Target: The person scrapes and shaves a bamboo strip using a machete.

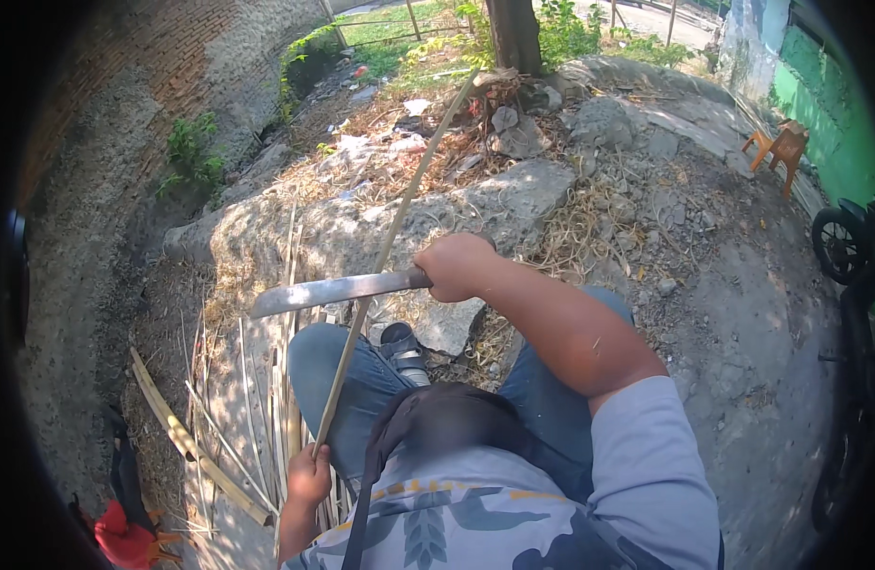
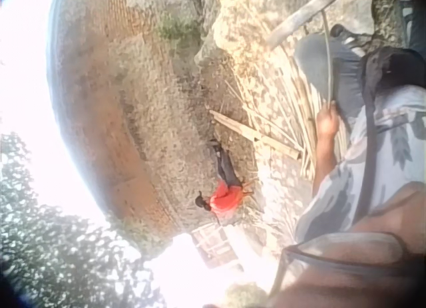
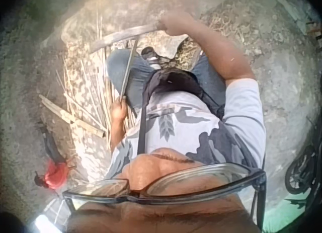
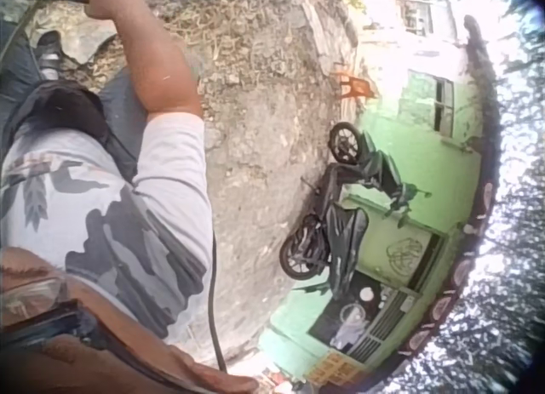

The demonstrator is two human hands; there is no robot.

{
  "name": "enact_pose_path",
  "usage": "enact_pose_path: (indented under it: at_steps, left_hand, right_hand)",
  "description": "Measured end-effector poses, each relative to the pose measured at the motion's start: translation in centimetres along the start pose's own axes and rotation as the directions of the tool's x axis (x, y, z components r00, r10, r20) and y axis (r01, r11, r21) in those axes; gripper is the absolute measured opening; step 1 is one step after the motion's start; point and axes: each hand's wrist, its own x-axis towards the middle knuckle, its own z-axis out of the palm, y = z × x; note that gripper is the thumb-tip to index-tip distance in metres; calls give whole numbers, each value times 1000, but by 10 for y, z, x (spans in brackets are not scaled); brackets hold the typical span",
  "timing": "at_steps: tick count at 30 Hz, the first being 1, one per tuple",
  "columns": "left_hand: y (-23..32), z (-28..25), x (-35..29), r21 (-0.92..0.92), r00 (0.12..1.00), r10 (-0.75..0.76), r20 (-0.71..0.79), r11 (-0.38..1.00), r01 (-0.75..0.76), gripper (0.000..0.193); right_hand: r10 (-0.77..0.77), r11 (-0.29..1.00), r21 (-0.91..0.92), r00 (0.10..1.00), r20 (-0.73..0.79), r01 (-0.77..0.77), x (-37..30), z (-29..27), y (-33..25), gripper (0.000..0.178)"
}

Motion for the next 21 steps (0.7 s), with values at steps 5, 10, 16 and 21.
enact_pose_path:
  at_steps: [5,10,16,21]
  left_hand:
    - [-3,2,-5,44,1000,-5,-13,999,6,42]
    - [10,4,-1,10,997,20,-69,1000,-19,40]
    - [-1,-1,0,35,998,53,-26,998,-52,40]
    - [3,1,0,39,999,42,-29,998,-41,39]
  right_hand:
    - [-199,973,-114,980,28,201,9,4,-18,19]
    - [135,979,166,984,-115,-115,22,2,55,22]
    - [263,954,173,962,-79,-247,9,-5,45,25]
    - [64,998,16,998,1,-64,1,-12,3,23]
